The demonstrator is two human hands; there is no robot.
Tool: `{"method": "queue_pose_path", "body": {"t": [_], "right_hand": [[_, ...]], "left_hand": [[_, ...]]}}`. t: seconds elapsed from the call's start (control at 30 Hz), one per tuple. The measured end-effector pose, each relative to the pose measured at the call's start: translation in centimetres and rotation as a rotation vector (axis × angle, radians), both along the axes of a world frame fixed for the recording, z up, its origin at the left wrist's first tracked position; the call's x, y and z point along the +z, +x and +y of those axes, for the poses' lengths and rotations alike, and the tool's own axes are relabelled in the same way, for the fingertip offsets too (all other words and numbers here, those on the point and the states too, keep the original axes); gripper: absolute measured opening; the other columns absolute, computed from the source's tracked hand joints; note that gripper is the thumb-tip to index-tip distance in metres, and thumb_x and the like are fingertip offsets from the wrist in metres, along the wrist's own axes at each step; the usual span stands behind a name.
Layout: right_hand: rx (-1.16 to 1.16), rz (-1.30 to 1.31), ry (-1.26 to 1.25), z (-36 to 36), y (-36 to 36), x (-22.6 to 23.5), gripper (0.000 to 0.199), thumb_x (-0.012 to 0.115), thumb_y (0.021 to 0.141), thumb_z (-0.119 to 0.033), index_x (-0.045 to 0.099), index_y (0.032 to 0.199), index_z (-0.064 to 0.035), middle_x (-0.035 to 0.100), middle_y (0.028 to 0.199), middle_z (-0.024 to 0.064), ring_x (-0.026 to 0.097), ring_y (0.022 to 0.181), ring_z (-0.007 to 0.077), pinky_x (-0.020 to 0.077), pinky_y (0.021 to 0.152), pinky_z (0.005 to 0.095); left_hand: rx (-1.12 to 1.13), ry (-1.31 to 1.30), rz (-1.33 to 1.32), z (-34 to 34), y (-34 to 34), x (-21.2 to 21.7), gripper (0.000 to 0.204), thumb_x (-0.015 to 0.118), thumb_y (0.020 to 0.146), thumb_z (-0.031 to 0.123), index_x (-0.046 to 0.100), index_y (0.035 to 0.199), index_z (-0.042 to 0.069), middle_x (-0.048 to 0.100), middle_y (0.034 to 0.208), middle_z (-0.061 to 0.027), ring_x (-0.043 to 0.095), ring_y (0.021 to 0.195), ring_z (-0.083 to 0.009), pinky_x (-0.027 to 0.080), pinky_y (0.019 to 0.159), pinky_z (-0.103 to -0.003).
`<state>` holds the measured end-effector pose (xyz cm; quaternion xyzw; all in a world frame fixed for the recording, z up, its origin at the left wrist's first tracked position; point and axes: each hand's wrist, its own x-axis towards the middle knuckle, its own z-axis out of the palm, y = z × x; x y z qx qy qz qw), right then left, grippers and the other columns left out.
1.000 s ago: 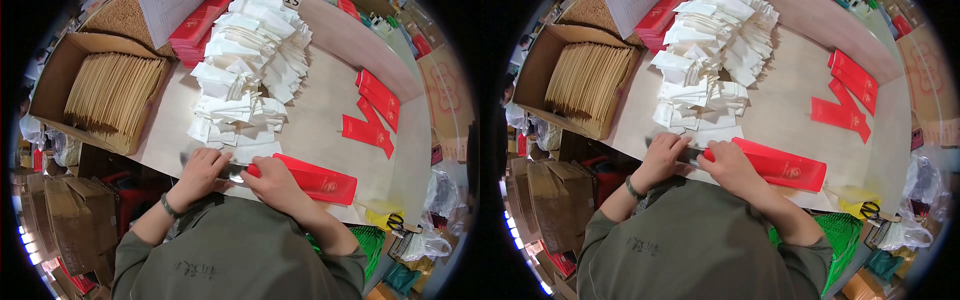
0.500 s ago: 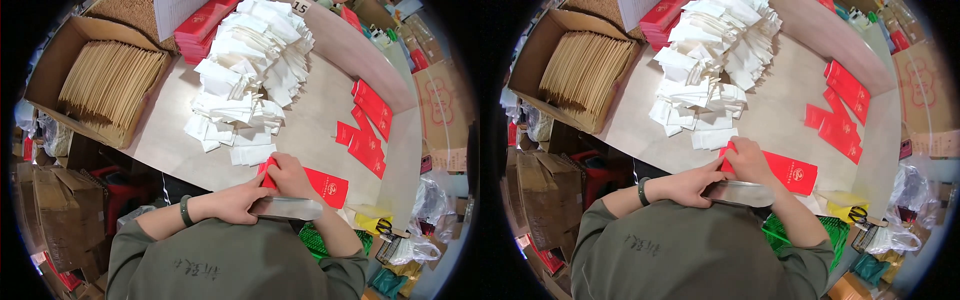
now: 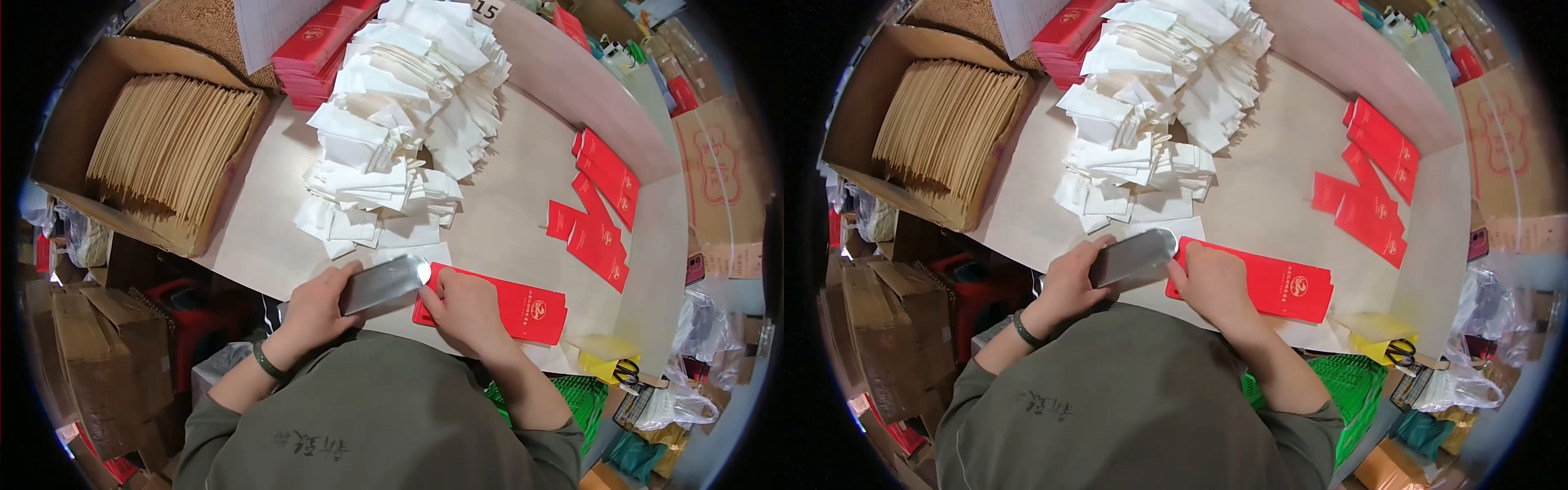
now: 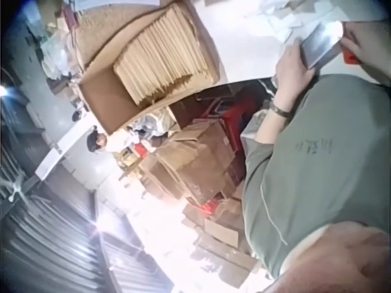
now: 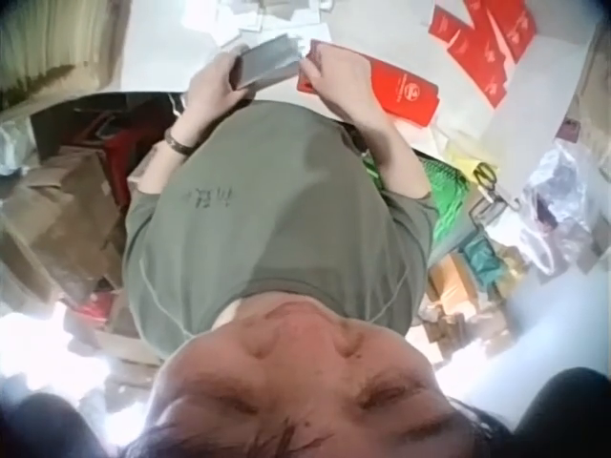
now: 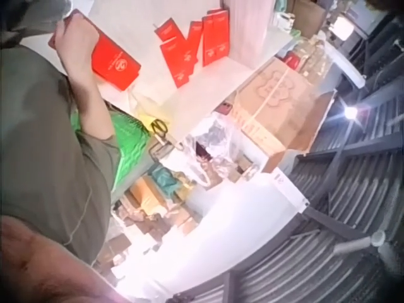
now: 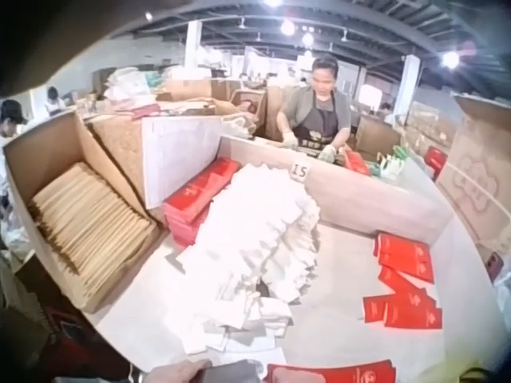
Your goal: The recorder packages disposable chopsticks into red paper envelopes and writes in a production ledger.
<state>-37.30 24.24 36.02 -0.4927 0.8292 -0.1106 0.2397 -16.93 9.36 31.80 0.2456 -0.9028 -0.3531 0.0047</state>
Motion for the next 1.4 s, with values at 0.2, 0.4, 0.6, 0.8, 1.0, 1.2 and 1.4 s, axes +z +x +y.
{"method": "queue_pose_path", "body": {"t": [0.2, 0.4, 0.6, 0.8, 1.0, 1.2, 1.4], "right_hand": [[-0.080, -0.022, -0.029, -0.2, 0.7, -1.0, 0.027, 0.063, 0.088, -0.026, 0.061, 0.081, -0.0001, 0.064, 0.071, 0.0178, 0.064, 0.071, 0.0371, 0.0498, 0.065, 0.0468], [-0.132, -0.227, -0.050, -1.5, 2.1, -1.2, 0.024, 0.059, 0.085, -0.022, 0.063, 0.078, 0.0010, 0.064, 0.074, 0.0198, 0.065, 0.075, 0.0362, 0.0505, 0.068, 0.0444], [-0.065, 0.037, -0.163, -2.5, -6.9, -3.0, 0.017, 0.071, 0.084, -0.020, 0.069, 0.089, -0.0041, 0.068, 0.087, 0.0137, 0.066, 0.082, 0.0308, 0.0510, 0.071, 0.0396], [-0.176, -0.307, 0.019, -2.9, -8.0, -3.0, 0.019, 0.074, 0.079, -0.004, 0.062, 0.094, -0.0014, 0.058, 0.084, 0.0116, 0.059, 0.075, 0.0242, 0.0497, 0.071, 0.0332], [0.129, -0.066, -0.111, -2.6, -7.5, -3.9, 0.019, 0.074, 0.081, -0.003, 0.061, 0.095, -0.0007, 0.058, 0.087, 0.0104, 0.059, 0.075, 0.0242, 0.0500, 0.070, 0.0344], [-0.066, -0.143, -0.143, -2.9, -6.2, 0.4, 0.013, 0.071, 0.085, -0.002, 0.061, 0.094, -0.0005, 0.063, 0.082, 0.0076, 0.060, 0.073, 0.0156, 0.0488, 0.068, 0.0286], [-0.255, -0.734, -0.391, -3.4, -2.4, 2.2, 0.008, 0.067, 0.092, -0.005, 0.064, 0.097, 0.0000, 0.067, 0.085, 0.0024, 0.059, 0.078, 0.0055, 0.0470, 0.070, 0.0215]], "left_hand": [[0.040, 0.032, 0.115, -0.5, 0.2, 0.3, 0.074, 0.081, 0.068, 0.017, 0.050, 0.135, 0.010, 0.063, 0.100, -0.0125, 0.064, 0.091, -0.0337, 0.053, 0.076, -0.043], [-0.368, -0.098, 0.047, -2.3, -2.2, 1.7, 0.071, 0.080, 0.068, 0.019, 0.052, 0.133, 0.007, 0.062, 0.098, -0.0112, 0.064, 0.091, -0.0325, 0.052, 0.074, -0.039], [-0.013, -0.601, 0.361, -11.5, 1.4, 2.9, 0.055, 0.078, 0.079, 0.027, 0.060, 0.127, 0.005, 0.064, 0.116, -0.0140, 0.064, 0.098, -0.0337, 0.052, 0.082, -0.036], [0.584, -0.737, -0.081, -25.6, 9.8, 3.0, 0.034, 0.065, 0.090, 0.019, 0.062, 0.118, 0.001, 0.064, 0.105, -0.0186, 0.062, 0.098, -0.0382, 0.052, 0.083, -0.044], [0.505, -0.626, -0.066, -25.5, 8.5, 1.7, 0.031, 0.058, 0.093, 0.010, 0.062, 0.121, 0.001, 0.064, 0.106, -0.0212, 0.062, 0.099, -0.0394, 0.050, 0.082, -0.044], [0.501, -0.692, 0.106, -26.4, 11.4, 0.4, 0.030, 0.055, 0.096, 0.011, 0.059, 0.122, -0.002, 0.063, 0.104, -0.0227, 0.060, 0.098, -0.0413, 0.049, 0.084, -0.044], [0.960, -0.222, 0.680, -19.1, 8.1, 1.4, 0.020, 0.050, 0.100, 0.005, 0.060, 0.117, 0.001, 0.062, 0.097, -0.0102, 0.061, 0.087, -0.0228, 0.050, 0.079, -0.032]]}}
